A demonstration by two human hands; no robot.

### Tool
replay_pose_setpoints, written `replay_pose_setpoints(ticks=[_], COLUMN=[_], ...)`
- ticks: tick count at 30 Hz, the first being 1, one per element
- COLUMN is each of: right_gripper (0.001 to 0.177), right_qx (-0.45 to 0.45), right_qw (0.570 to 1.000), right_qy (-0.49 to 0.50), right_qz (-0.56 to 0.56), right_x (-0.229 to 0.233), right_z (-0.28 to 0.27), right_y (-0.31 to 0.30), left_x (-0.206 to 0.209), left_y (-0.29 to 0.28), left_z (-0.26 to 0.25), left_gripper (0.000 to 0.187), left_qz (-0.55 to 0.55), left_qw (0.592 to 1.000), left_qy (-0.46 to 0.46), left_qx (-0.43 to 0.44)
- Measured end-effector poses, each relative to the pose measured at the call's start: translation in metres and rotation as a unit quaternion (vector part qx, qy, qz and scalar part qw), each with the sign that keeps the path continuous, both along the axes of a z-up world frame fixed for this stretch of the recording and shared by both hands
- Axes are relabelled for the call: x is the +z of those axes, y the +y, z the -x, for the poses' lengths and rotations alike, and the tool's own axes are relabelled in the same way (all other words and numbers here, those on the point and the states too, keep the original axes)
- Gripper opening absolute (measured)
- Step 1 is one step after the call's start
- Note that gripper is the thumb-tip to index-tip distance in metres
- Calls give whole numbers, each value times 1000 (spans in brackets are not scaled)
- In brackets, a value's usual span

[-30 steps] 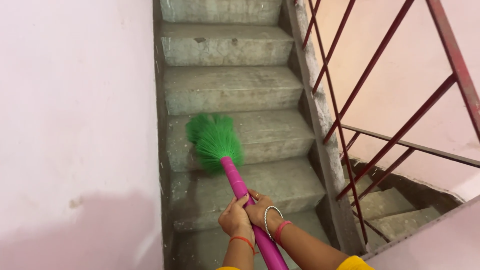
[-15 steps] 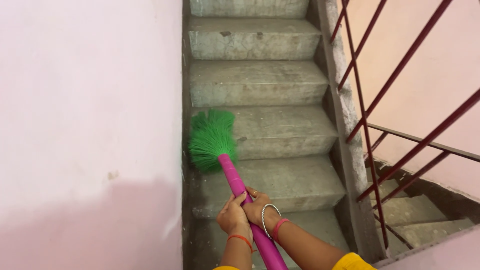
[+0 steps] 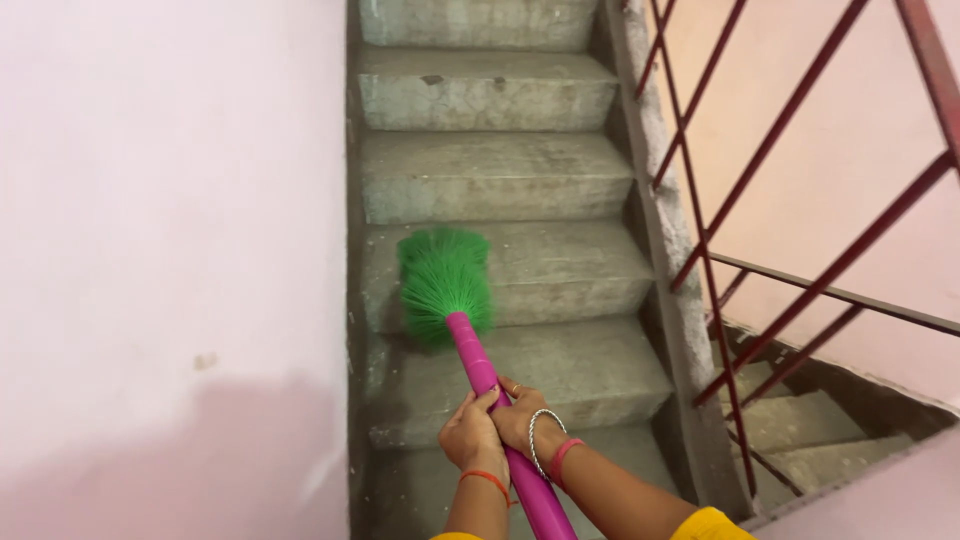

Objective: The person sweeps concrete stairs with a green broom on a pink handle, moving from the top step toward the bottom.

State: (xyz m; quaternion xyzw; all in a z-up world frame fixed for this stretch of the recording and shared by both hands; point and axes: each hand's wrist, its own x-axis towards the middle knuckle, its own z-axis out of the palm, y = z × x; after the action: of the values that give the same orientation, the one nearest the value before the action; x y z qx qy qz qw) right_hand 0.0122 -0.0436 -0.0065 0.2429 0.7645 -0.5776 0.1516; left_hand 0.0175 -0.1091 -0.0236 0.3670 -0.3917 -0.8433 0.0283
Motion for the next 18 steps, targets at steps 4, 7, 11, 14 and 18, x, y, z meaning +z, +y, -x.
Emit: replay_pose_setpoints(ticks=[4, 7, 11, 14, 18], right_gripper=[70, 70, 70, 70, 70], right_qx=[50, 55, 45, 17, -20], right_qw=[997, 997, 997, 997, 998], right_qy=[7, 19, 0, -12, -3], right_qz=[-52, -49, -62, -70, -51], right_x=[-3, 0, -2, 6, -14], right_z=[5, 3, 0, -9, -12], right_y=[-17, -23, -8, 7, 31], left_x=[-4, -1, -3, 1, 2], left_y=[-18, -23, -9, 9, 27], left_z=[1, -1, -2, -6, -12], left_gripper=[47, 48, 48, 47, 46], left_qz=[15, 12, 24, 9, 15], left_qw=[1000, 999, 999, 1000, 999], left_qy=[-3, 2, -10, -6, -18], left_qx=[24, 42, 27, -1, -40])
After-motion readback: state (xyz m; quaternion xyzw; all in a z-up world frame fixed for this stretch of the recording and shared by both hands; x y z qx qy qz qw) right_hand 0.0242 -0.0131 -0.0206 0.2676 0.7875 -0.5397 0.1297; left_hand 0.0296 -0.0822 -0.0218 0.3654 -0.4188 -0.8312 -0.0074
